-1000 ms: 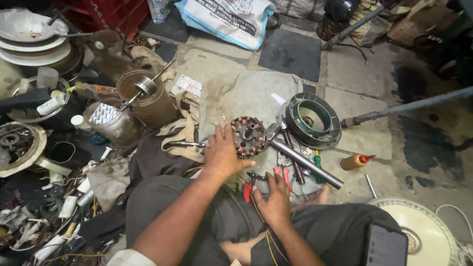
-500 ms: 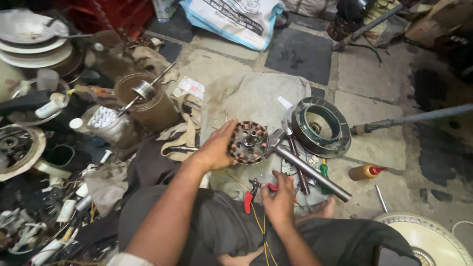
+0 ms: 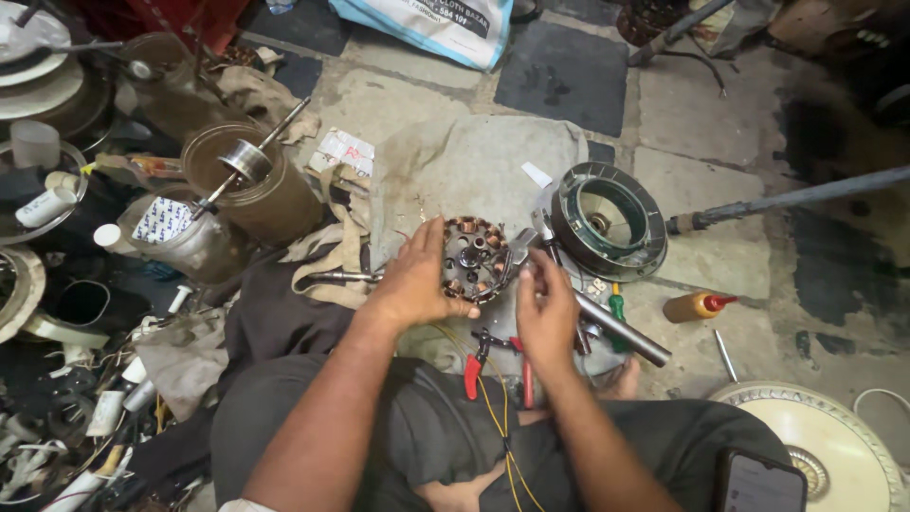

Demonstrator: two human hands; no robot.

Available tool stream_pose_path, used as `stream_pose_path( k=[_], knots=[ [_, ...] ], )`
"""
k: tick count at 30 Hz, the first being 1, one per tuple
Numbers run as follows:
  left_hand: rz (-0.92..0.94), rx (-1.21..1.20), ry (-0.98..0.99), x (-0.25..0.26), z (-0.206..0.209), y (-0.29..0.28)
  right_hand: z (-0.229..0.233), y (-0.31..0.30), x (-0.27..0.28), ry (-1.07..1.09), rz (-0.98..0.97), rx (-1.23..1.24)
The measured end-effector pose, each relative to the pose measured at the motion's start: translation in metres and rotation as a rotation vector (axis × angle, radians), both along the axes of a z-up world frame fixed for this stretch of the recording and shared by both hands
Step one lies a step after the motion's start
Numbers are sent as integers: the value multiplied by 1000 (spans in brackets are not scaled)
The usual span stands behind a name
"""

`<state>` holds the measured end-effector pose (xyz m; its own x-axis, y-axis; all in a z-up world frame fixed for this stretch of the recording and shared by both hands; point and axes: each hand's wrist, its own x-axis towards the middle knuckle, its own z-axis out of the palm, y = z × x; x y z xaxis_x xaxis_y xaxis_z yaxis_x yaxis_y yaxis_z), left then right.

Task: The person sits on the floor and uses pliers to strip and adjust copper wires on a circular electrical component, likely a motor rotor. They manipulate the wires with their hands and tools, occasionally rotating the component to access different sections.

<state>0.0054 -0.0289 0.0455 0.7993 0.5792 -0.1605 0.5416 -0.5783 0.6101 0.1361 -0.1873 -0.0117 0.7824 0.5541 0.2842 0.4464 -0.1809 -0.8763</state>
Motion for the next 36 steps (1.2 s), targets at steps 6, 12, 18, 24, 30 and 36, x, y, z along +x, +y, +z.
stream_pose_path(
  k=[6, 12, 18, 24, 30, 36],
  knots=[
    [29, 38, 36, 1, 4, -4, 27, 26, 18, -450, 71, -219],
    [39, 19, 55, 1, 8, -5, 30, 31, 15, -263, 71, -222],
    [38, -4, 64, 1, 9, -4, 15, 38, 28, -168, 69, -296],
    [52, -21, 46, 1, 8, -4, -4, 45, 45, -213, 60, -349],
    [50, 57, 95, 0, 8, -2, 3, 54, 38, -91, -18, -457],
    [68, 95, 71, -1, 9, -1, 5, 53, 31, -69, -37, -404]
  ],
)
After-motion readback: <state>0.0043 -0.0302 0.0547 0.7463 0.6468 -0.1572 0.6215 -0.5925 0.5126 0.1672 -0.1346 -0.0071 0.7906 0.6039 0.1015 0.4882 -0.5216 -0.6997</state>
